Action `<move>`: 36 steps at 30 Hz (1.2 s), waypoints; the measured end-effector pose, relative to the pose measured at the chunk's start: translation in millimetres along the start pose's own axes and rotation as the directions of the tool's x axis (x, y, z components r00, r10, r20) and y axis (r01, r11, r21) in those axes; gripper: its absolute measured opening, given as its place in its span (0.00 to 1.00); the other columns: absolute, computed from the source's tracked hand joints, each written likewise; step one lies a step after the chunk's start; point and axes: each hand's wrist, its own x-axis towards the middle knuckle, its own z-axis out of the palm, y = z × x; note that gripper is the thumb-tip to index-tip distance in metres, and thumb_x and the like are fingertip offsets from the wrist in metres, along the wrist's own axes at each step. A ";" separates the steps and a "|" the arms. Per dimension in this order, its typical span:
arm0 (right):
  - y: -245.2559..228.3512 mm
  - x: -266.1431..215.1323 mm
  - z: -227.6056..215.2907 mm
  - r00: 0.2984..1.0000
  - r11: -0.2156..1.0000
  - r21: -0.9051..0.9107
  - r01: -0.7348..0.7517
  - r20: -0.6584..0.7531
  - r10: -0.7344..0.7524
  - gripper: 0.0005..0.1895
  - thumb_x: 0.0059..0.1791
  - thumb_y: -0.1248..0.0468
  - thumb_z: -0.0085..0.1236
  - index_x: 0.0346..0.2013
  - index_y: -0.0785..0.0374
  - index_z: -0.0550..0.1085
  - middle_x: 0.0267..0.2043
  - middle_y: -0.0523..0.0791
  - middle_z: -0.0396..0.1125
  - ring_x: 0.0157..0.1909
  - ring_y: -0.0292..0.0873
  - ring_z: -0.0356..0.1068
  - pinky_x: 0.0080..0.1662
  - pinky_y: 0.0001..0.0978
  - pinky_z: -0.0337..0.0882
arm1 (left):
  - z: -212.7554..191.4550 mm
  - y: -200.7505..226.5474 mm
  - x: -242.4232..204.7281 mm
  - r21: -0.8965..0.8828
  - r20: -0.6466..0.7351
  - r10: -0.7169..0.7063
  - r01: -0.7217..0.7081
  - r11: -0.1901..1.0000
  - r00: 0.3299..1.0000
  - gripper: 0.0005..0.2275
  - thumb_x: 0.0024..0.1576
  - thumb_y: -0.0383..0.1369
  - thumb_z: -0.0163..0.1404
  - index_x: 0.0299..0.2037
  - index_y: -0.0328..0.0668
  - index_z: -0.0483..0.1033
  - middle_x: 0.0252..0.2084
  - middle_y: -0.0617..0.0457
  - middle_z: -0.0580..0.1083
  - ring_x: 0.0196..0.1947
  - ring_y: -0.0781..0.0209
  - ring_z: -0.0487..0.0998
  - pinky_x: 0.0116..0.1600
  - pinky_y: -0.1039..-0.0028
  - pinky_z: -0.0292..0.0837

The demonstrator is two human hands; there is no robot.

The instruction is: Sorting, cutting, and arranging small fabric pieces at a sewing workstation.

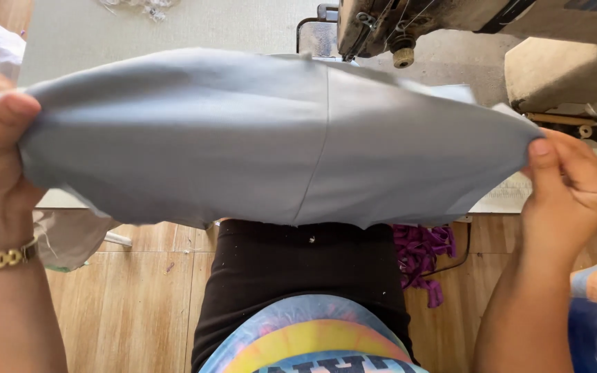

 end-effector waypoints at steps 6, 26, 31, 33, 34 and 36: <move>-1.9 4.4 -1.7 0.954 0.896 0.378 -0.231 -0.094 0.286 0.08 0.69 0.55 0.56 0.56 0.53 0.69 0.54 0.41 0.70 0.58 0.34 0.72 0.67 0.29 0.77 | 38.4 10.4 23.9 0.104 -0.069 -0.032 0.039 0.994 0.997 0.20 0.60 0.51 0.72 0.34 0.61 0.70 0.32 0.67 0.71 0.25 0.77 0.67 0.24 0.80 0.54; 14.8 -39.7 -82.9 0.898 0.850 0.327 -0.412 0.303 0.319 0.17 0.70 0.44 0.47 0.54 0.54 0.67 0.46 0.40 0.67 0.37 0.30 0.65 0.40 0.20 0.63 | 200.8 -49.0 -92.1 0.742 0.588 0.098 -0.583 0.330 0.803 0.36 0.50 0.49 0.62 0.69 0.47 0.71 0.71 0.49 0.69 0.76 0.31 0.61 0.70 0.18 0.45; -12.5 -21.2 -39.1 0.801 0.752 0.297 -0.589 0.094 0.591 0.09 0.66 0.54 0.52 0.55 0.53 0.73 0.46 0.38 0.74 0.43 0.30 0.73 0.49 0.18 0.73 | 191.7 -70.2 -106.2 0.739 0.673 0.255 -0.645 -0.192 0.695 0.23 0.61 0.35 0.49 0.69 0.61 0.72 0.70 0.47 0.70 0.65 0.37 0.71 0.62 0.26 0.67; 12.4 -20.6 -37.8 0.777 0.746 0.264 -0.612 0.023 0.629 0.13 0.62 0.52 0.61 0.60 0.47 0.77 0.51 0.33 0.75 0.47 0.26 0.73 0.52 0.13 0.74 | 177.1 -48.5 -102.4 0.673 0.711 0.146 -0.726 0.141 0.688 0.16 0.56 0.29 0.50 0.54 0.49 0.80 0.58 0.44 0.74 0.48 0.42 0.70 0.50 0.52 0.68; 15.8 -21.2 -33.4 0.776 0.744 0.265 -0.613 0.029 0.630 0.13 0.62 0.52 0.61 0.60 0.47 0.77 0.51 0.33 0.75 0.47 0.26 0.73 0.52 0.13 0.74 | 168.3 -38.0 -93.9 0.677 0.708 0.144 -0.722 0.139 0.692 0.16 0.56 0.29 0.50 0.54 0.49 0.80 0.58 0.44 0.74 0.48 0.42 0.70 0.50 0.52 0.68; 22.8 -22.6 -23.3 0.806 0.794 0.137 -0.592 0.109 0.582 0.06 0.66 0.56 0.55 0.57 0.49 0.75 0.49 0.30 0.71 0.46 0.23 0.66 0.51 0.13 0.65 | 150.1 -16.9 -76.0 0.602 0.620 0.071 -0.532 0.595 0.781 0.27 0.39 0.08 0.47 0.48 0.34 0.86 0.53 0.46 0.80 0.55 0.44 0.77 0.66 0.59 0.71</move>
